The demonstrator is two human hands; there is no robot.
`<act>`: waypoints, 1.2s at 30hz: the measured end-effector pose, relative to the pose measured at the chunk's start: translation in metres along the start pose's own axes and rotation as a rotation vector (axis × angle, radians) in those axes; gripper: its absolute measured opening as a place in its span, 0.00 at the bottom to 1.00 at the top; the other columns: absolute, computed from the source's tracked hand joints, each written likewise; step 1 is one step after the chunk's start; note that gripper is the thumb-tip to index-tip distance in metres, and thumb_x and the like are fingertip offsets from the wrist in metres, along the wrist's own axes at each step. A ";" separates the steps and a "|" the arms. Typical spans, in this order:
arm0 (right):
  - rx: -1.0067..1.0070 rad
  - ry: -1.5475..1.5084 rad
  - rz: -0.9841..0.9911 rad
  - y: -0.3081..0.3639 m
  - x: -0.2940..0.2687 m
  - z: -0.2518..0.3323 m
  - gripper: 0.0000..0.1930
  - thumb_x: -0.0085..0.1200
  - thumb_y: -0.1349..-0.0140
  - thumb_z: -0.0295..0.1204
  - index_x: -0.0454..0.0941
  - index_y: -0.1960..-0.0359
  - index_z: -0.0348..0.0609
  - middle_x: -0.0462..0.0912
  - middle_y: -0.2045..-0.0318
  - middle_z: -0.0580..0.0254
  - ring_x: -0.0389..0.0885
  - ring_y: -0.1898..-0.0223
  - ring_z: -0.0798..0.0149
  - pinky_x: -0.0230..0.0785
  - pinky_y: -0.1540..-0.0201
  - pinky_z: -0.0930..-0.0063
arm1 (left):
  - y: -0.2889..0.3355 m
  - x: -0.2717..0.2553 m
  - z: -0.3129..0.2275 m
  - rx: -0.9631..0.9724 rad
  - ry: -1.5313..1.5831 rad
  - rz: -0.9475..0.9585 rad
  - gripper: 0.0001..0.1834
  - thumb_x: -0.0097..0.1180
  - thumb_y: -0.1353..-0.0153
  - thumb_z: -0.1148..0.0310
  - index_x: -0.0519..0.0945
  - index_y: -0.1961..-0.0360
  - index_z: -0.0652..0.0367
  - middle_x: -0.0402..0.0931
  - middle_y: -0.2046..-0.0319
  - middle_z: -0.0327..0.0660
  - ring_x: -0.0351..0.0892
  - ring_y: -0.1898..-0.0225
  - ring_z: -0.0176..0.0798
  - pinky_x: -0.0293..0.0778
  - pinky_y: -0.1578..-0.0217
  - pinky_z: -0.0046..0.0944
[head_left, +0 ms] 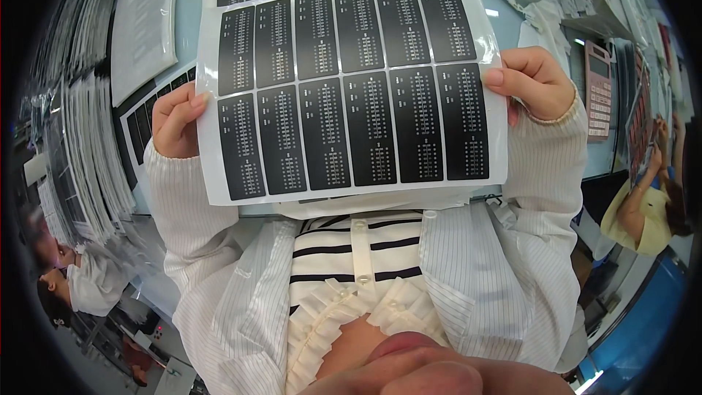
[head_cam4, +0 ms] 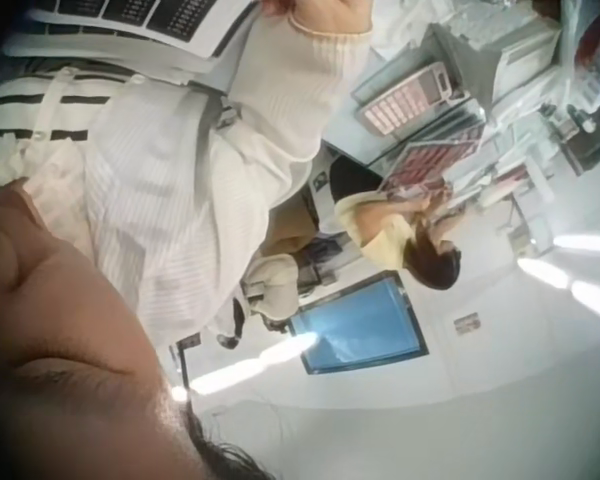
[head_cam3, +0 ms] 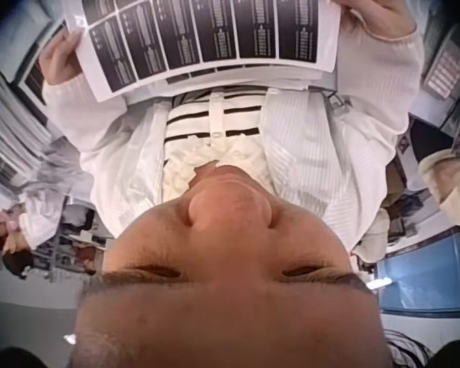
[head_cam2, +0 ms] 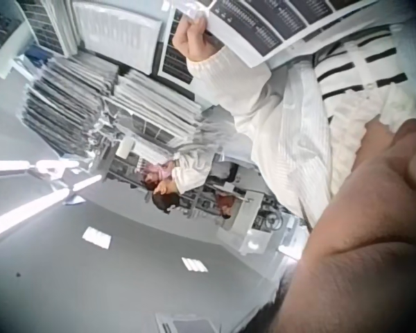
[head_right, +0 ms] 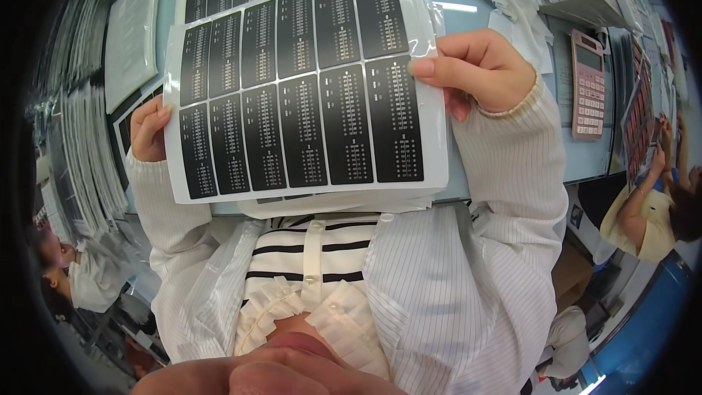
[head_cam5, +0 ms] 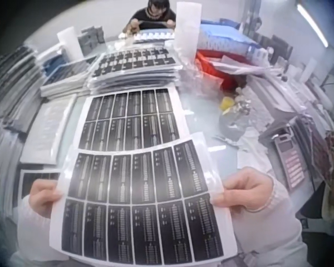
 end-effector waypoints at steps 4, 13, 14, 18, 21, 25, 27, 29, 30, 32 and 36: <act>0.006 0.029 -0.022 0.001 -0.002 0.001 0.12 0.56 0.42 0.35 0.82 0.69 0.37 0.78 0.82 0.65 0.70 0.87 0.77 0.61 0.83 0.86 | -0.002 0.005 -0.001 0.022 -0.001 0.049 0.13 0.49 0.45 0.67 0.77 0.71 0.70 0.76 0.77 0.41 0.71 0.79 0.29 0.63 0.75 0.27; -0.064 0.070 0.004 0.003 0.001 0.009 0.14 0.51 0.38 0.33 0.78 0.73 0.33 0.78 0.82 0.63 0.69 0.87 0.77 0.59 0.84 0.85 | -0.003 0.005 0.002 0.013 -0.023 0.057 0.14 0.49 0.45 0.66 0.78 0.70 0.70 0.77 0.76 0.40 0.72 0.77 0.29 0.64 0.73 0.27; -0.063 0.088 0.017 0.003 0.002 0.010 0.14 0.51 0.38 0.33 0.78 0.73 0.33 0.78 0.82 0.63 0.69 0.87 0.77 0.59 0.84 0.84 | -0.003 0.006 0.000 0.019 -0.055 0.061 0.14 0.49 0.46 0.66 0.78 0.70 0.69 0.77 0.76 0.40 0.72 0.77 0.29 0.64 0.73 0.27; -0.005 0.066 0.037 0.004 0.000 0.006 0.14 0.55 0.40 0.37 0.82 0.69 0.36 0.79 0.80 0.62 0.71 0.86 0.76 0.62 0.82 0.86 | -0.001 0.009 0.001 -0.018 -0.055 0.050 0.14 0.50 0.46 0.65 0.79 0.70 0.68 0.76 0.77 0.39 0.70 0.77 0.28 0.62 0.72 0.27; 0.002 0.074 0.024 0.004 -0.003 0.006 0.14 0.55 0.40 0.37 0.82 0.68 0.35 0.79 0.81 0.63 0.71 0.86 0.76 0.61 0.82 0.86 | -0.001 0.012 -0.001 -0.006 -0.119 0.063 0.14 0.50 0.46 0.65 0.79 0.71 0.67 0.76 0.78 0.37 0.69 0.77 0.28 0.60 0.73 0.26; 0.048 0.065 0.000 0.006 -0.008 -0.001 0.15 0.51 0.39 0.35 0.78 0.67 0.30 0.80 0.78 0.63 0.72 0.83 0.76 0.59 0.81 0.85 | -0.004 0.012 0.003 -0.031 -0.095 0.069 0.13 0.52 0.47 0.63 0.76 0.78 0.65 0.71 0.82 0.34 0.65 0.79 0.26 0.58 0.74 0.28; 0.100 0.063 0.059 0.007 -0.008 -0.005 0.16 0.50 0.38 0.35 0.78 0.64 0.29 0.80 0.75 0.63 0.73 0.80 0.77 0.60 0.78 0.85 | -0.006 0.012 0.003 -0.020 -0.145 0.084 0.14 0.53 0.47 0.63 0.74 0.81 0.63 0.68 0.83 0.32 0.60 0.79 0.25 0.56 0.74 0.27; 0.065 0.080 0.013 0.006 -0.016 -0.005 0.16 0.50 0.38 0.34 0.77 0.64 0.29 0.81 0.75 0.63 0.73 0.79 0.77 0.60 0.76 0.86 | -0.003 0.014 0.006 -0.030 -0.058 0.089 0.13 0.53 0.46 0.65 0.73 0.83 0.63 0.65 0.84 0.31 0.58 0.79 0.24 0.54 0.74 0.28; 0.087 0.040 0.001 0.008 -0.018 -0.008 0.15 0.50 0.38 0.34 0.77 0.64 0.29 0.81 0.74 0.62 0.73 0.79 0.76 0.60 0.75 0.86 | -0.005 0.016 0.005 -0.015 -0.059 0.121 0.13 0.53 0.46 0.66 0.74 0.83 0.63 0.64 0.84 0.30 0.57 0.79 0.24 0.53 0.75 0.28; 0.058 0.047 -0.003 0.008 -0.021 -0.006 0.15 0.50 0.38 0.33 0.77 0.64 0.28 0.81 0.74 0.62 0.73 0.79 0.76 0.60 0.75 0.86 | -0.005 0.014 0.005 -0.016 -0.072 0.110 0.13 0.53 0.46 0.66 0.74 0.83 0.62 0.64 0.84 0.30 0.57 0.79 0.24 0.53 0.75 0.28; 0.028 0.007 -0.004 0.007 -0.022 -0.004 0.15 0.50 0.40 0.33 0.77 0.67 0.28 0.81 0.75 0.61 0.73 0.80 0.76 0.59 0.76 0.85 | -0.005 0.013 0.007 -0.033 -0.033 0.130 0.13 0.54 0.45 0.65 0.75 0.82 0.62 0.63 0.84 0.30 0.57 0.79 0.24 0.53 0.75 0.27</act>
Point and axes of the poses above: each hand's wrist, its own y-axis away from the middle knuckle, its own x-axis out of the palm, z = x × y, the point moved 10 cm from there along -y, towards the middle knuckle
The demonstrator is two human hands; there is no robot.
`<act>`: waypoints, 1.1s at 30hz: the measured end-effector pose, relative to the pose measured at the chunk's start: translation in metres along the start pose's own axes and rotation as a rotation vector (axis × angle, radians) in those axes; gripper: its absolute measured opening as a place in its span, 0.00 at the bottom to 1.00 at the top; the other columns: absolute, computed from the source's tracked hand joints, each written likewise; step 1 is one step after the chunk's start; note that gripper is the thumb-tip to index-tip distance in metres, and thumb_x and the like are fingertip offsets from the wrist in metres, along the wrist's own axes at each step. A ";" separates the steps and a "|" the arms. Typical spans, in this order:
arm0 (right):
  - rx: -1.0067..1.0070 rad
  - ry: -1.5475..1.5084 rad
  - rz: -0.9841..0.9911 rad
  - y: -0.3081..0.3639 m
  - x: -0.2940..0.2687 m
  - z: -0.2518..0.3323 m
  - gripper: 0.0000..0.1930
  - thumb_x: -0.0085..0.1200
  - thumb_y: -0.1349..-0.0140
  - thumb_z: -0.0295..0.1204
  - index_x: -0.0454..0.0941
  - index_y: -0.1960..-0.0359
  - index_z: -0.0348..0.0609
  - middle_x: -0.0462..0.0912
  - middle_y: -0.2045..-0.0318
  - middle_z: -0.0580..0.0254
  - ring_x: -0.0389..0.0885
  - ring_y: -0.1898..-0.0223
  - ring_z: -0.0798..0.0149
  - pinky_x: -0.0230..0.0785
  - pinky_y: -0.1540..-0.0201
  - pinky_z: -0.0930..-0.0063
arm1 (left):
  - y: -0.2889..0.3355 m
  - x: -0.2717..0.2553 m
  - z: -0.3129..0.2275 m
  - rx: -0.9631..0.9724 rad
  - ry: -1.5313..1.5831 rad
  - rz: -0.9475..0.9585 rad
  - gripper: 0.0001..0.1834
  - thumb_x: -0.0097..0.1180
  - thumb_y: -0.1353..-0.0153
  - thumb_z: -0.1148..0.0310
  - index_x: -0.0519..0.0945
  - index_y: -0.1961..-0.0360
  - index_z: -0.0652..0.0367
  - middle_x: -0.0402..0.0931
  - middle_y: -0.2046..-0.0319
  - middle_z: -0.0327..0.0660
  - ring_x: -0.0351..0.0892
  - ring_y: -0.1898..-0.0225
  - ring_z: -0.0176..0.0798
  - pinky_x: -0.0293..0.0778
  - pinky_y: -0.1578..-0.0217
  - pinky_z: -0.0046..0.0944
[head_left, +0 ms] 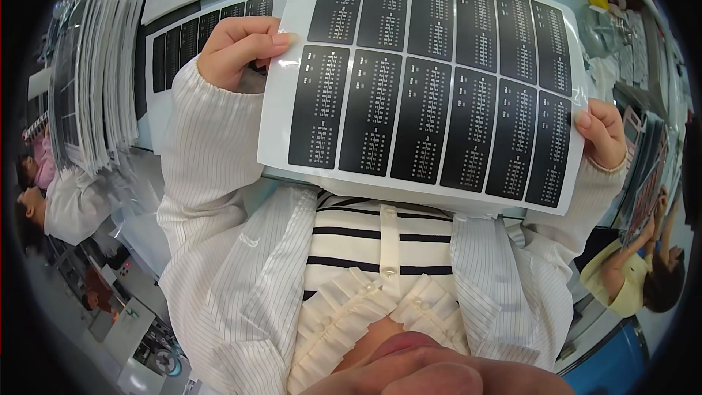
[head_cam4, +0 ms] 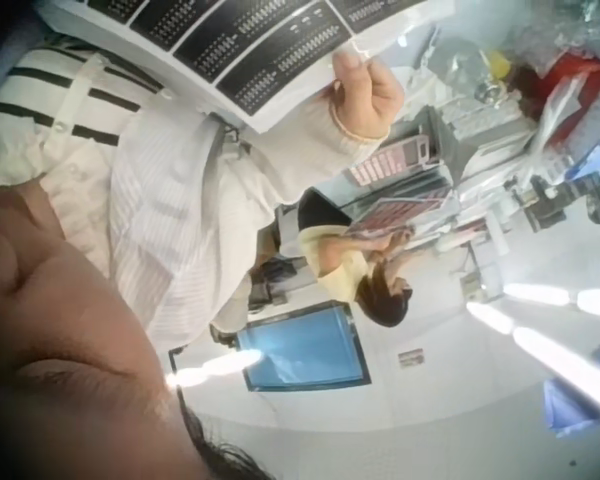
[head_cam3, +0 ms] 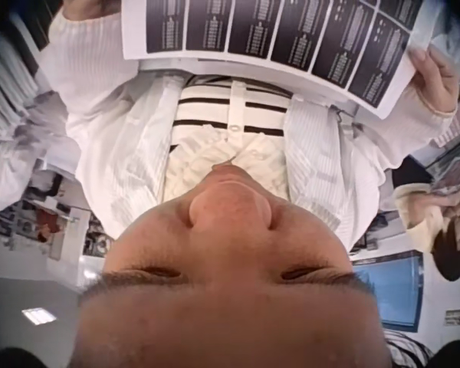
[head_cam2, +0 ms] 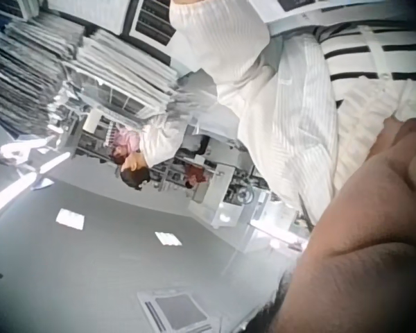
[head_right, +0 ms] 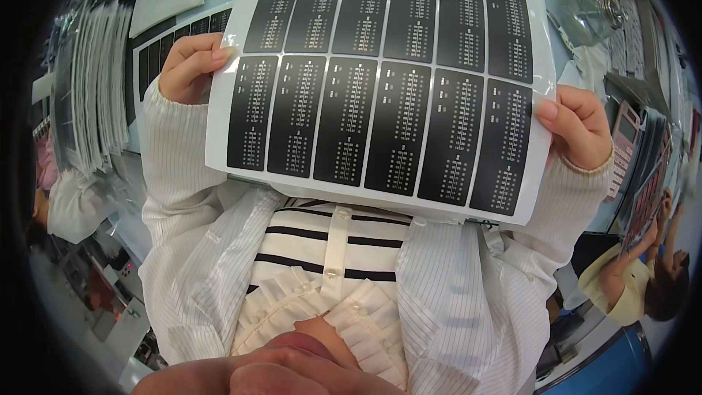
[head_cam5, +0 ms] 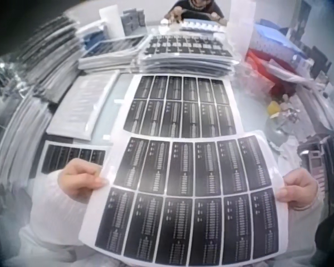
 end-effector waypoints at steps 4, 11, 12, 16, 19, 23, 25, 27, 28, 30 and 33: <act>0.009 -0.010 -0.024 0.000 0.000 0.001 0.15 0.50 0.40 0.34 0.77 0.69 0.29 0.80 0.76 0.62 0.72 0.80 0.77 0.59 0.77 0.86 | 0.001 0.001 0.001 -0.013 0.047 0.014 0.14 0.54 0.45 0.65 0.74 0.83 0.62 0.63 0.85 0.29 0.57 0.79 0.24 0.53 0.75 0.27; 0.032 0.026 -0.029 0.001 0.001 0.002 0.16 0.51 0.40 0.35 0.77 0.70 0.30 0.80 0.77 0.64 0.71 0.81 0.78 0.57 0.78 0.86 | 0.001 0.000 0.002 -0.014 0.035 0.024 0.15 0.54 0.46 0.65 0.71 0.86 0.60 0.61 0.86 0.30 0.56 0.80 0.24 0.52 0.75 0.27; 0.013 0.028 -0.019 0.001 0.002 0.004 0.16 0.51 0.40 0.35 0.77 0.70 0.30 0.80 0.78 0.64 0.71 0.81 0.78 0.56 0.78 0.86 | 0.001 0.000 0.001 -0.004 0.025 0.027 0.15 0.54 0.46 0.65 0.70 0.86 0.60 0.61 0.86 0.30 0.56 0.80 0.24 0.52 0.75 0.27; 0.008 0.011 -0.035 0.001 0.000 0.003 0.15 0.51 0.40 0.35 0.77 0.71 0.31 0.79 0.78 0.64 0.70 0.82 0.78 0.56 0.79 0.86 | 0.000 0.000 0.002 -0.015 0.067 0.033 0.15 0.54 0.46 0.65 0.70 0.86 0.60 0.62 0.86 0.31 0.57 0.80 0.25 0.53 0.75 0.28; -0.018 0.020 0.014 0.002 0.003 0.004 0.15 0.51 0.40 0.35 0.77 0.71 0.31 0.80 0.78 0.64 0.71 0.82 0.78 0.57 0.78 0.86 | 0.002 0.002 -0.001 -0.003 0.067 0.041 0.15 0.54 0.46 0.66 0.70 0.86 0.60 0.63 0.86 0.31 0.58 0.80 0.25 0.53 0.75 0.28; -0.013 -0.007 0.015 0.003 0.001 0.002 0.14 0.51 0.40 0.34 0.77 0.72 0.30 0.80 0.78 0.64 0.71 0.82 0.78 0.57 0.78 0.86 | 0.003 0.002 -0.001 -0.022 0.064 0.017 0.15 0.54 0.46 0.65 0.71 0.86 0.60 0.63 0.85 0.31 0.58 0.80 0.25 0.54 0.75 0.28; 0.002 -0.015 0.016 0.003 0.000 0.001 0.14 0.51 0.40 0.34 0.77 0.71 0.31 0.80 0.78 0.64 0.71 0.82 0.78 0.56 0.78 0.86 | 0.002 0.002 -0.002 -0.016 0.042 0.036 0.15 0.54 0.46 0.65 0.72 0.85 0.60 0.64 0.85 0.31 0.58 0.80 0.25 0.54 0.75 0.28; -0.003 0.011 -0.004 0.005 -0.002 0.001 0.14 0.51 0.40 0.34 0.77 0.71 0.31 0.80 0.78 0.64 0.70 0.82 0.78 0.56 0.79 0.86 | 0.002 0.000 0.000 -0.016 0.033 0.011 0.15 0.54 0.46 0.65 0.72 0.85 0.61 0.64 0.85 0.31 0.58 0.80 0.25 0.54 0.75 0.28; 0.014 -0.033 -0.013 0.005 -0.003 -0.001 0.14 0.52 0.40 0.34 0.77 0.71 0.31 0.80 0.78 0.64 0.70 0.82 0.78 0.56 0.79 0.86 | 0.003 -0.001 0.000 -0.017 0.042 0.009 0.14 0.54 0.46 0.65 0.73 0.85 0.61 0.64 0.85 0.31 0.58 0.80 0.25 0.54 0.75 0.28; -0.008 0.009 -0.010 0.004 -0.003 0.001 0.14 0.52 0.40 0.34 0.77 0.71 0.31 0.80 0.77 0.65 0.70 0.82 0.78 0.56 0.78 0.86 | 0.001 -0.001 -0.001 -0.004 0.032 0.025 0.14 0.55 0.46 0.65 0.74 0.84 0.61 0.64 0.85 0.31 0.58 0.80 0.25 0.54 0.75 0.28; -0.005 0.018 0.003 0.003 -0.003 0.001 0.14 0.52 0.40 0.34 0.77 0.71 0.31 0.79 0.77 0.65 0.70 0.82 0.78 0.56 0.78 0.86 | 0.002 0.001 -0.001 -0.001 0.049 0.041 0.14 0.55 0.46 0.65 0.75 0.83 0.63 0.65 0.85 0.31 0.58 0.81 0.25 0.54 0.75 0.28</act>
Point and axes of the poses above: each hand's wrist, its own y-axis away from the middle knuckle, its own x-axis out of the palm, z = x × y, the point moved 10 cm from there along -y, towards the middle knuckle
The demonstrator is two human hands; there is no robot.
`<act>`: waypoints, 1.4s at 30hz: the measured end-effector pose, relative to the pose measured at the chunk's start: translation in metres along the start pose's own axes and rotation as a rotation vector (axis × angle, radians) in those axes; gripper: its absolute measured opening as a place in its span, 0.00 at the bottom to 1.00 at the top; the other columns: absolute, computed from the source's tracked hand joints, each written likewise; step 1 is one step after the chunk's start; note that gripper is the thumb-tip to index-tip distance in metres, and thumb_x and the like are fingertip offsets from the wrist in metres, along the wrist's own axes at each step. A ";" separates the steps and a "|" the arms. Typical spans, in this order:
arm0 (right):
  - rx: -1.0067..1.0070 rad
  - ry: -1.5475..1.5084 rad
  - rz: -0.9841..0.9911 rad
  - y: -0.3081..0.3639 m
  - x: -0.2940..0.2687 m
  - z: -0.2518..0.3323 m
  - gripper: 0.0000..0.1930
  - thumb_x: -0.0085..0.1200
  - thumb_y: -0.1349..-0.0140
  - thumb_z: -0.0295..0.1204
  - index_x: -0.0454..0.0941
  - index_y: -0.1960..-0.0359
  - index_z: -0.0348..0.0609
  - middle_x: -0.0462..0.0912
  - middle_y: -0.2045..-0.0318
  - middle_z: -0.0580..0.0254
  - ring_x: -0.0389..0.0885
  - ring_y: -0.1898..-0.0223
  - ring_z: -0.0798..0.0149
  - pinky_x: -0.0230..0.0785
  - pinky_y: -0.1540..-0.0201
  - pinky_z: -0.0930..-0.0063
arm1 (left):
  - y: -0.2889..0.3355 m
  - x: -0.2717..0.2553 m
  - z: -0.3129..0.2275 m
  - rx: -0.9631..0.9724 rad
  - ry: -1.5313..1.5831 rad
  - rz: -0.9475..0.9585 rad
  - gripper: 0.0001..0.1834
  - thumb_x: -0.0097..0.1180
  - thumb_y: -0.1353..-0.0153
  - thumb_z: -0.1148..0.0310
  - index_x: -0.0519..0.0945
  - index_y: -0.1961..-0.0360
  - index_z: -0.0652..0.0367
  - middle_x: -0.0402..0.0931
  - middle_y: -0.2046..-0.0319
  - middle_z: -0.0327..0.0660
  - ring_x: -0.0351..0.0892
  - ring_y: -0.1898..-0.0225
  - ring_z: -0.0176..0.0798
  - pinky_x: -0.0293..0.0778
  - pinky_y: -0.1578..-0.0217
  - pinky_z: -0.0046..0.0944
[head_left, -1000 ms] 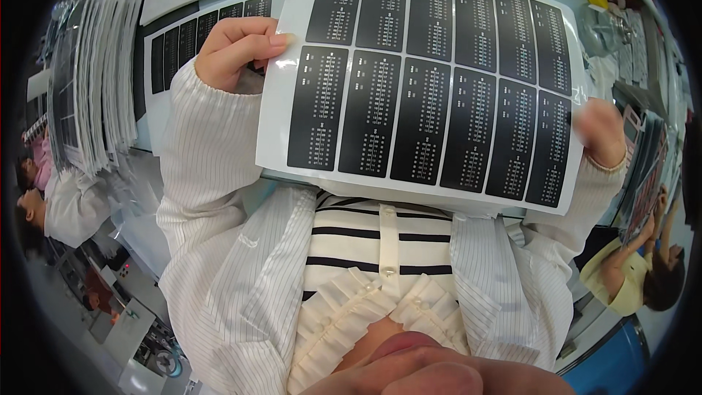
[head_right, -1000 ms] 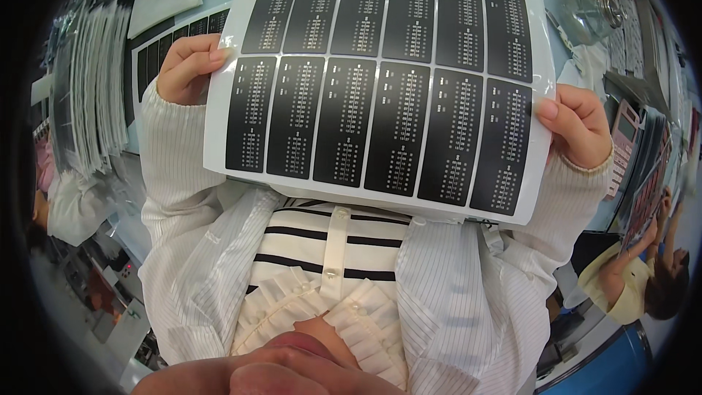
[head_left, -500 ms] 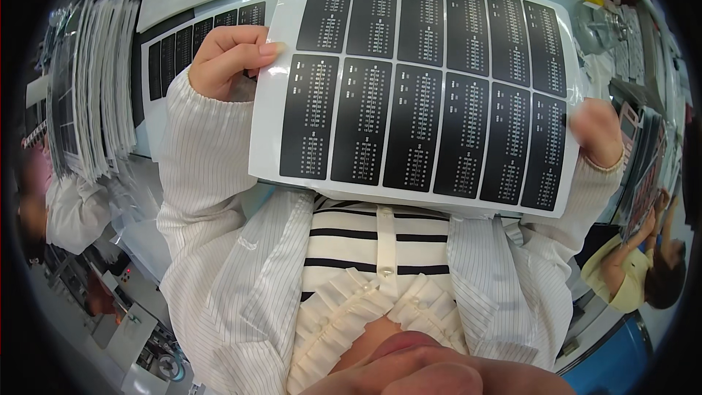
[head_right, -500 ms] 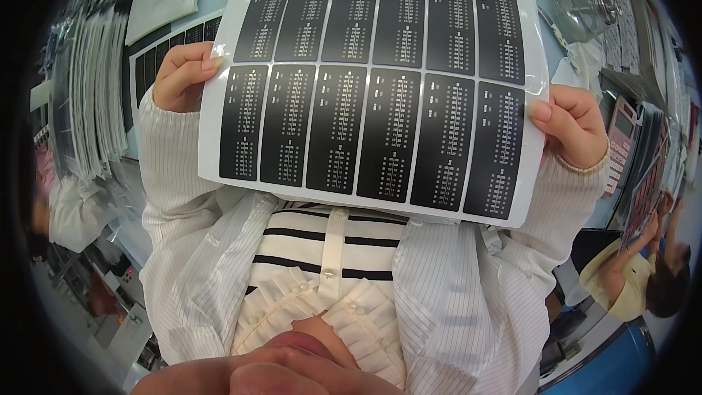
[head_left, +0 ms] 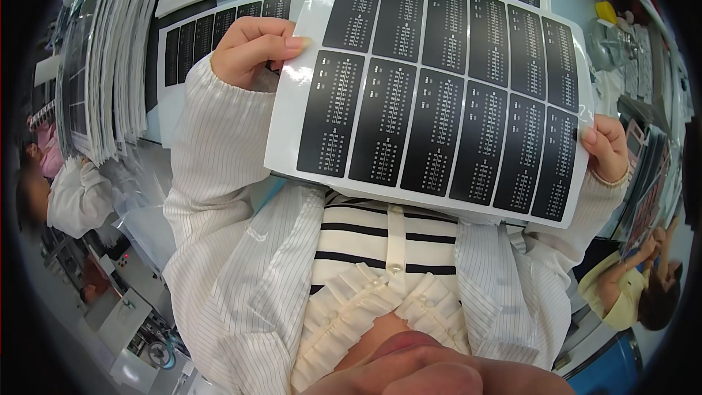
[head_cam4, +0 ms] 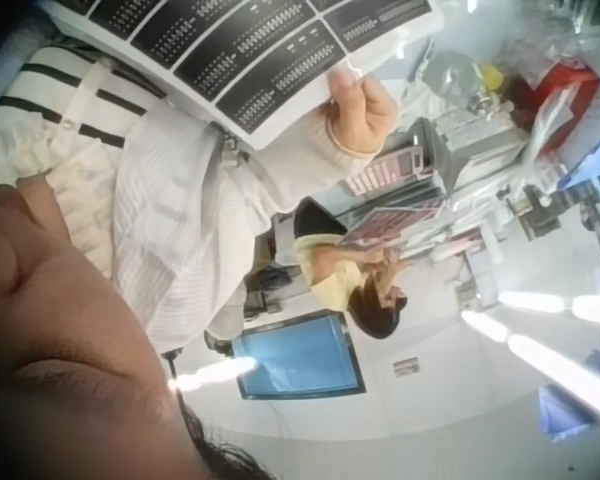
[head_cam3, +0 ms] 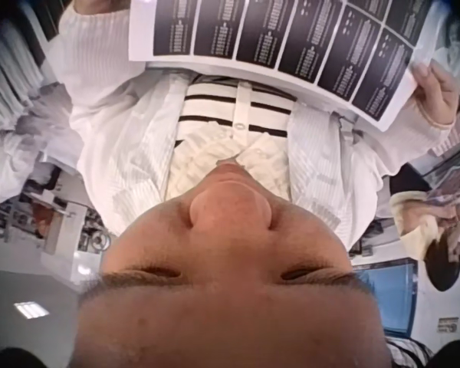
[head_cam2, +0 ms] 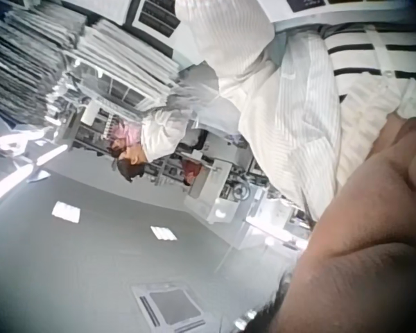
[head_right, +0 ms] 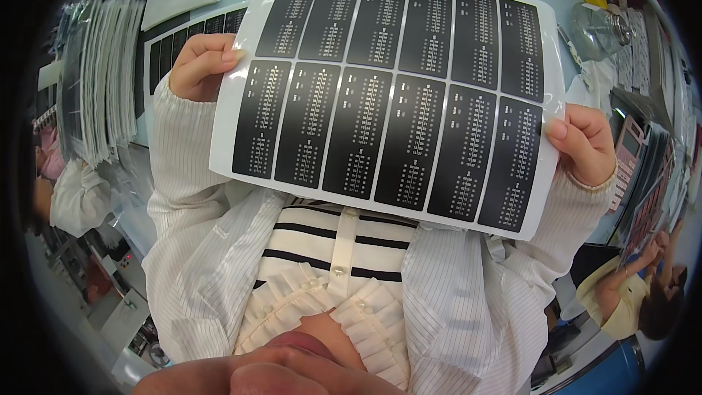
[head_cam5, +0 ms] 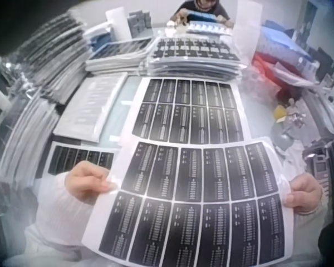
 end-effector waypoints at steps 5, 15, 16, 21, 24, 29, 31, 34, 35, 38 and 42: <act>-0.019 -0.020 0.025 0.001 0.006 0.002 0.13 0.53 0.42 0.32 0.77 0.74 0.31 0.81 0.77 0.62 0.73 0.79 0.75 0.60 0.76 0.84 | 0.006 0.004 -0.002 -0.012 0.077 0.002 0.13 0.54 0.46 0.68 0.75 0.83 0.65 0.73 0.81 0.38 0.68 0.79 0.29 0.63 0.73 0.29; -0.220 0.179 0.188 0.000 0.027 0.030 0.13 0.57 0.44 0.27 0.73 0.84 0.36 0.78 0.83 0.61 0.73 0.84 0.74 0.60 0.80 0.82 | 0.007 0.016 -0.024 0.252 -0.029 0.191 0.10 0.58 0.53 0.72 0.77 0.85 0.68 0.77 0.77 0.45 0.74 0.75 0.38 0.67 0.70 0.36; -0.234 0.168 0.203 0.001 0.028 0.031 0.12 0.57 0.44 0.25 0.74 0.84 0.35 0.78 0.83 0.61 0.73 0.85 0.74 0.59 0.82 0.82 | 0.006 0.017 -0.024 0.263 -0.038 0.209 0.09 0.58 0.53 0.73 0.77 0.85 0.68 0.78 0.76 0.45 0.74 0.74 0.38 0.67 0.70 0.36; -0.256 0.172 0.220 0.000 0.029 0.031 0.12 0.59 0.43 0.27 0.75 0.82 0.35 0.77 0.85 0.64 0.73 0.85 0.75 0.60 0.81 0.85 | 0.006 0.018 -0.028 0.320 -0.066 0.222 0.09 0.58 0.52 0.73 0.78 0.83 0.69 0.77 0.76 0.46 0.74 0.73 0.37 0.67 0.71 0.35; -0.144 0.201 0.135 -0.007 0.024 0.024 0.11 0.58 0.42 0.29 0.77 0.79 0.35 0.77 0.84 0.65 0.73 0.85 0.76 0.60 0.81 0.85 | 0.003 0.016 -0.032 0.266 -0.051 0.175 0.09 0.58 0.51 0.74 0.78 0.82 0.69 0.76 0.76 0.44 0.73 0.73 0.35 0.65 0.70 0.34; -0.096 0.226 -0.063 -0.019 0.012 0.034 0.14 0.57 0.40 0.35 0.78 0.77 0.36 0.75 0.83 0.68 0.70 0.83 0.78 0.59 0.80 0.84 | 0.000 0.002 -0.058 0.261 -0.210 -0.053 0.11 0.57 0.47 0.72 0.75 0.83 0.67 0.72 0.79 0.39 0.68 0.75 0.30 0.62 0.70 0.30; -0.146 0.303 -0.109 -0.030 0.004 0.049 0.13 0.55 0.39 0.34 0.76 0.77 0.37 0.75 0.83 0.70 0.70 0.82 0.78 0.60 0.79 0.84 | -0.009 -0.003 -0.083 0.332 -0.479 -0.049 0.14 0.57 0.44 0.69 0.73 0.83 0.65 0.65 0.81 0.33 0.61 0.76 0.28 0.58 0.72 0.28; -0.281 0.409 -0.160 -0.060 -0.008 0.072 0.13 0.52 0.37 0.36 0.76 0.74 0.39 0.73 0.82 0.72 0.69 0.81 0.79 0.59 0.79 0.86 | -0.035 -0.027 -0.105 0.359 -0.682 -0.204 0.16 0.57 0.42 0.60 0.76 0.79 0.63 0.67 0.81 0.32 0.62 0.75 0.26 0.58 0.72 0.28; -0.333 0.436 -0.238 -0.071 -0.018 0.080 0.14 0.52 0.37 0.37 0.76 0.74 0.39 0.72 0.83 0.72 0.68 0.82 0.79 0.59 0.79 0.86 | -0.047 -0.035 -0.109 0.360 -0.746 -0.248 0.17 0.57 0.42 0.59 0.78 0.77 0.63 0.69 0.80 0.33 0.64 0.74 0.27 0.59 0.71 0.28; -0.440 0.481 -0.361 -0.109 -0.037 0.096 0.15 0.52 0.37 0.40 0.76 0.74 0.40 0.72 0.83 0.73 0.67 0.83 0.80 0.58 0.80 0.86 | -0.085 -0.055 -0.117 0.408 -0.851 -0.370 0.18 0.57 0.42 0.55 0.82 0.70 0.61 0.76 0.76 0.36 0.69 0.72 0.29 0.63 0.69 0.28; -0.382 0.608 -0.529 -0.142 -0.058 0.096 0.18 0.52 0.38 0.43 0.80 0.69 0.37 0.77 0.82 0.66 0.72 0.83 0.77 0.64 0.79 0.82 | -0.121 -0.080 -0.106 0.413 -0.794 -0.451 0.18 0.55 0.39 0.55 0.81 0.69 0.61 0.70 0.79 0.29 0.63 0.75 0.23 0.60 0.72 0.25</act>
Point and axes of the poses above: each hand's wrist, its own y-axis away from the middle knuckle, its own x-axis out of the palm, z = x × y, the point moved 10 cm from there along -y, towards the middle knuckle
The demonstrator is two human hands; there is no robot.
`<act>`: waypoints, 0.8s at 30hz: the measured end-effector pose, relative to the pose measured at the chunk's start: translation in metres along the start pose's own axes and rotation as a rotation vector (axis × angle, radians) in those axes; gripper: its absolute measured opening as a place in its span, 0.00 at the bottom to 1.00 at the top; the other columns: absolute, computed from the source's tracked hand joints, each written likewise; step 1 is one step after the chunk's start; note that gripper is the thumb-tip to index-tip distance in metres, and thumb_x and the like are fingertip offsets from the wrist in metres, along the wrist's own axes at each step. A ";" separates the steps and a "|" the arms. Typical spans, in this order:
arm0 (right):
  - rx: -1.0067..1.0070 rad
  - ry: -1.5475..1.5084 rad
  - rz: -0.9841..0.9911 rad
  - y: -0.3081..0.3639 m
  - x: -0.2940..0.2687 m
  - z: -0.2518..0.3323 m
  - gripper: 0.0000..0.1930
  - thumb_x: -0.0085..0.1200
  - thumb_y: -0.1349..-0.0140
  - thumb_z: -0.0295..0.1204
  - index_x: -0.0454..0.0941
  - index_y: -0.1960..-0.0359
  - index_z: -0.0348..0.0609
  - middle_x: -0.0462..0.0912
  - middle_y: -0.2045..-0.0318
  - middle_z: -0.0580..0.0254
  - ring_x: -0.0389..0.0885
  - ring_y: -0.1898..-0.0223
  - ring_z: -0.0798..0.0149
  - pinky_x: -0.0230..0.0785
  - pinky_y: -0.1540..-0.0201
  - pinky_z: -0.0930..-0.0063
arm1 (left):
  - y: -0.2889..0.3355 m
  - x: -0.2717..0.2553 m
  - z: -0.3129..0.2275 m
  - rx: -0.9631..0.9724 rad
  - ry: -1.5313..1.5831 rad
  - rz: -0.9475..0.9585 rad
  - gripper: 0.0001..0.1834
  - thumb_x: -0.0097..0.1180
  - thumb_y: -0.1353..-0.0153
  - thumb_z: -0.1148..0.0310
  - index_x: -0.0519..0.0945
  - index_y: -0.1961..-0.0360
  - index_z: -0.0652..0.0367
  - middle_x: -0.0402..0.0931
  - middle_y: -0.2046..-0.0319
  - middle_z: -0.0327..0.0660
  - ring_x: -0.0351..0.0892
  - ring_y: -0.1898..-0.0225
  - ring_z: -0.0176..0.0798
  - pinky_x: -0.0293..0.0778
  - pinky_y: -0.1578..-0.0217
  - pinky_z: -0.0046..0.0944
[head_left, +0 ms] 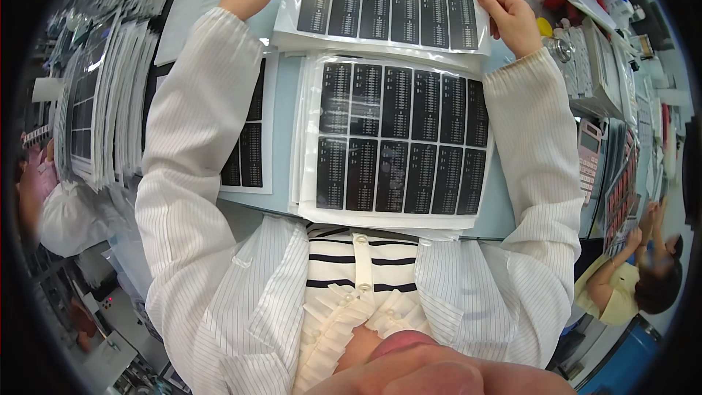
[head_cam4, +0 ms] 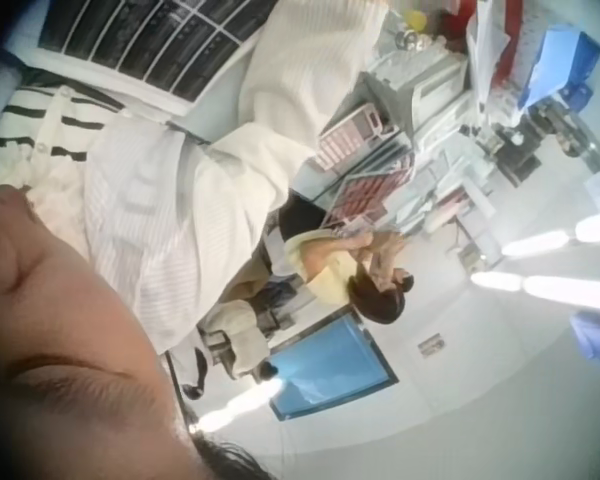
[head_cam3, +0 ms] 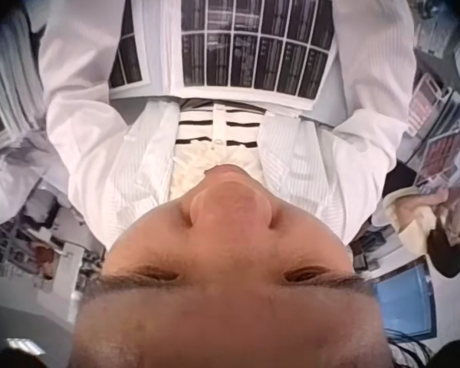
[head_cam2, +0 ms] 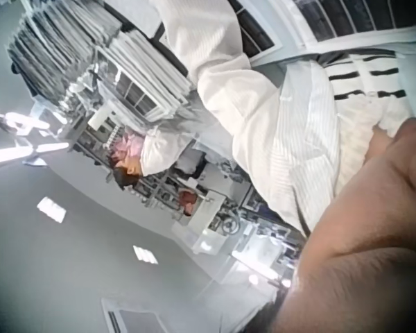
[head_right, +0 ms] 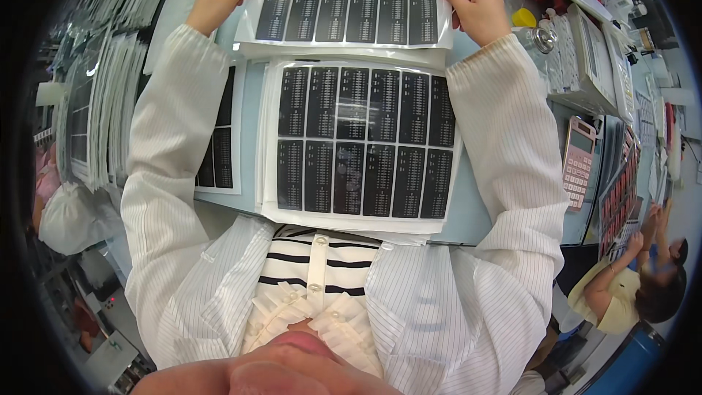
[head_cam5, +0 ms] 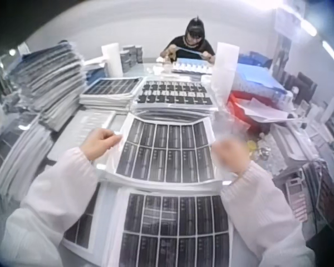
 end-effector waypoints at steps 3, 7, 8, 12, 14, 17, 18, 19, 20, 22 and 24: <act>0.052 0.020 0.075 -0.004 0.010 -0.013 0.18 0.53 0.38 0.43 0.82 0.65 0.39 0.80 0.78 0.63 0.73 0.81 0.75 0.66 0.77 0.82 | -0.002 0.004 0.020 -0.030 0.041 -0.056 0.19 0.55 0.40 0.55 0.82 0.69 0.63 0.74 0.77 0.31 0.66 0.74 0.24 0.64 0.69 0.26; 0.031 0.068 -0.026 0.001 0.004 -0.017 0.19 0.54 0.38 0.45 0.80 0.72 0.40 0.75 0.82 0.70 0.65 0.85 0.79 0.56 0.82 0.85 | 0.003 0.005 0.031 -0.024 -0.045 -0.076 0.18 0.56 0.40 0.56 0.82 0.68 0.63 0.76 0.76 0.32 0.69 0.72 0.26 0.66 0.67 0.28; 0.047 0.067 -0.038 0.001 0.003 -0.020 0.19 0.54 0.38 0.45 0.80 0.72 0.40 0.75 0.82 0.70 0.65 0.85 0.79 0.56 0.82 0.85 | 0.005 0.002 0.034 -0.045 -0.064 -0.090 0.17 0.57 0.40 0.57 0.82 0.67 0.62 0.78 0.75 0.33 0.70 0.71 0.27 0.67 0.66 0.29; 0.083 0.127 0.010 0.006 0.008 -0.026 0.20 0.55 0.40 0.47 0.81 0.70 0.40 0.79 0.78 0.65 0.71 0.79 0.75 0.63 0.75 0.80 | 0.016 -0.008 0.031 -0.040 -0.114 -0.181 0.15 0.58 0.41 0.59 0.83 0.64 0.61 0.80 0.71 0.35 0.74 0.69 0.29 0.68 0.64 0.30; 0.124 0.146 0.056 0.009 0.013 -0.030 0.21 0.55 0.41 0.49 0.82 0.67 0.39 0.82 0.74 0.61 0.77 0.75 0.71 0.69 0.70 0.76 | 0.024 -0.012 0.016 0.014 -0.128 -0.149 0.14 0.58 0.41 0.59 0.83 0.63 0.59 0.80 0.70 0.35 0.74 0.69 0.29 0.68 0.65 0.30; 0.092 0.253 0.011 0.009 0.008 -0.023 0.15 0.57 0.42 0.42 0.80 0.69 0.42 0.79 0.76 0.64 0.73 0.78 0.72 0.64 0.77 0.78 | 0.042 -0.014 -0.022 0.116 -0.266 -0.042 0.13 0.58 0.41 0.60 0.83 0.62 0.57 0.81 0.69 0.35 0.73 0.69 0.29 0.67 0.66 0.30; 0.071 0.246 -0.016 0.010 0.004 -0.019 0.15 0.57 0.42 0.42 0.80 0.69 0.42 0.79 0.76 0.64 0.73 0.78 0.72 0.64 0.77 0.78 | 0.054 -0.009 -0.037 0.167 -0.390 0.020 0.13 0.58 0.41 0.60 0.83 0.61 0.55 0.81 0.68 0.34 0.73 0.69 0.29 0.66 0.67 0.30; 0.055 0.319 -0.036 0.009 -0.002 -0.012 0.20 0.59 0.46 0.46 0.80 0.72 0.37 0.80 0.76 0.55 0.77 0.77 0.63 0.66 0.74 0.71 | 0.067 -0.003 -0.049 0.161 -0.282 0.057 0.11 0.61 0.44 0.61 0.83 0.62 0.54 0.81 0.68 0.32 0.73 0.68 0.29 0.65 0.68 0.29; 0.041 0.391 -0.054 0.010 -0.007 -0.005 0.25 0.61 0.50 0.49 0.80 0.76 0.32 0.81 0.77 0.47 0.81 0.75 0.55 0.69 0.71 0.63 | 0.082 0.004 -0.055 0.118 -0.291 0.082 0.11 0.61 0.44 0.61 0.83 0.62 0.54 0.81 0.68 0.32 0.73 0.68 0.29 0.65 0.68 0.29; -0.131 0.574 -0.228 0.022 -0.017 0.029 0.25 0.62 0.50 0.49 0.80 0.80 0.34 0.79 0.84 0.52 0.77 0.83 0.59 0.66 0.76 0.66 | 0.112 0.024 -0.089 0.279 -0.217 0.151 0.15 0.64 0.48 0.59 0.83 0.64 0.58 0.80 0.67 0.39 0.74 0.65 0.36 0.70 0.63 0.35; -0.315 0.404 -0.301 0.038 -0.024 0.065 0.21 0.64 0.51 0.46 0.80 0.80 0.35 0.78 0.84 0.52 0.75 0.84 0.60 0.66 0.77 0.67 | 0.135 0.043 -0.102 0.321 -0.230 0.155 0.19 0.66 0.51 0.59 0.81 0.60 0.58 0.78 0.63 0.40 0.74 0.61 0.39 0.70 0.59 0.37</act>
Point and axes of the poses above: each hand's wrist, its own y-axis away from the middle knuckle, its own x-axis out of the palm, z = x × y, the point moved 10 cm from there along -y, towards the middle knuckle
